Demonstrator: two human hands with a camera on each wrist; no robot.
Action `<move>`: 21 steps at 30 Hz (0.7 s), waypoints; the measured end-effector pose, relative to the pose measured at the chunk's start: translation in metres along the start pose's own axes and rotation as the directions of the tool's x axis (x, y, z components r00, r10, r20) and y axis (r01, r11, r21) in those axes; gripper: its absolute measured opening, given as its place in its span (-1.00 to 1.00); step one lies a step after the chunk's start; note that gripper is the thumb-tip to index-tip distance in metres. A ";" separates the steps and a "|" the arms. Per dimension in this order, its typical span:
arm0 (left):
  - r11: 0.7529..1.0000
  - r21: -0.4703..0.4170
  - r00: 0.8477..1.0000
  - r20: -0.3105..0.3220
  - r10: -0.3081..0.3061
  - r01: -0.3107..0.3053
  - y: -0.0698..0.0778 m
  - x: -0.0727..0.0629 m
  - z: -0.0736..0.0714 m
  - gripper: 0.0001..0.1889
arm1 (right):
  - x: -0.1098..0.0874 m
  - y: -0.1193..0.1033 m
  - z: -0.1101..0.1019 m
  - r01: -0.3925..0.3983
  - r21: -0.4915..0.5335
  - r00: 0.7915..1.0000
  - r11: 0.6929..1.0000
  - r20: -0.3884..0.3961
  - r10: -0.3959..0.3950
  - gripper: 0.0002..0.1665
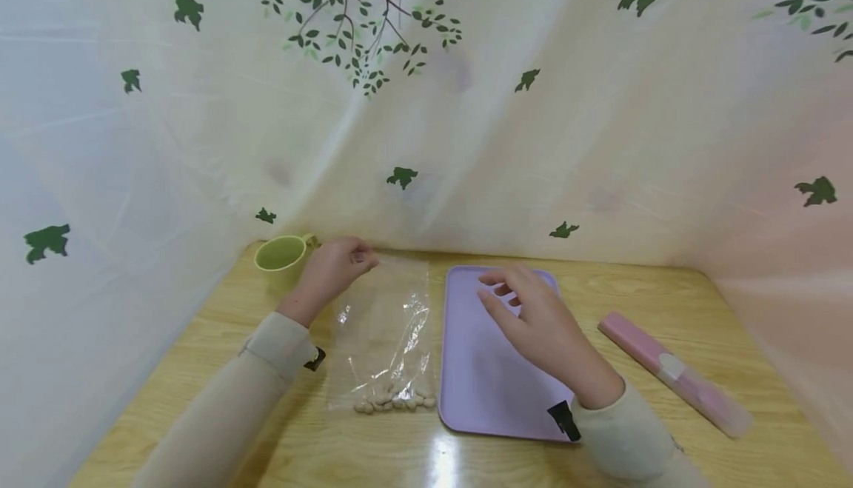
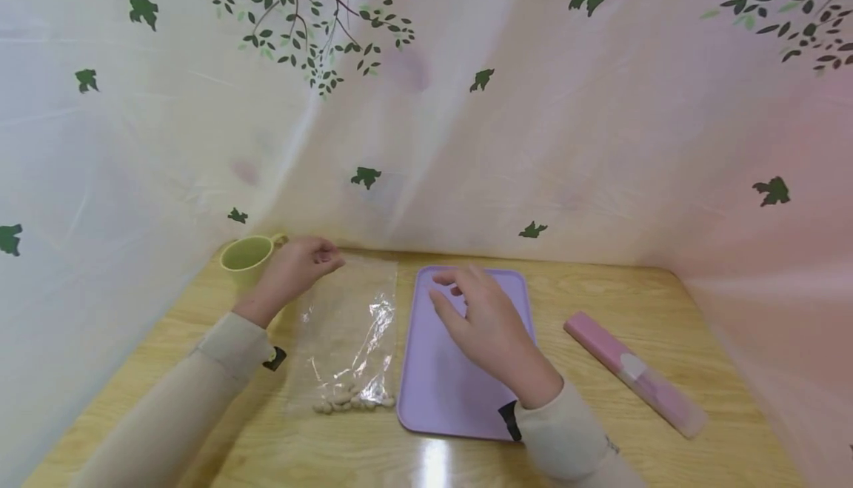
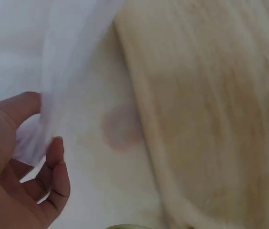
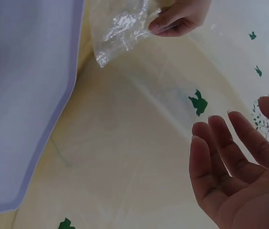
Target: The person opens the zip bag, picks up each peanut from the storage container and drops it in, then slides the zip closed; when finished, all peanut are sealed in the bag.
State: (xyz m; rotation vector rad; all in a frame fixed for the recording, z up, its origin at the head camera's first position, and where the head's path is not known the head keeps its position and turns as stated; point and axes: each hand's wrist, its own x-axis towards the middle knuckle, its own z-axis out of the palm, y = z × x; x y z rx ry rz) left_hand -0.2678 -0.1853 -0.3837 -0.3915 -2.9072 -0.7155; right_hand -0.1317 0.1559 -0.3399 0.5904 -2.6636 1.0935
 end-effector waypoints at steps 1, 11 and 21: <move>1.000 0.004 1.000 0.009 -0.012 0.012 -0.002 0.001 0.004 -0.62 | -0.001 0.002 0.000 -0.007 -0.008 1.000 1.000 0.011 0.007 -0.63; 0.997 -0.008 0.972 0.224 -0.073 0.077 -0.013 -0.017 0.019 -0.13 | -0.013 0.017 -0.007 -0.122 -0.219 0.992 0.968 0.018 0.129 -0.41; 0.950 0.274 0.989 0.066 0.133 -0.146 0.026 -0.074 -0.008 -0.20 | -0.026 0.028 -0.017 -0.128 -0.550 0.991 0.825 -0.030 0.134 -0.05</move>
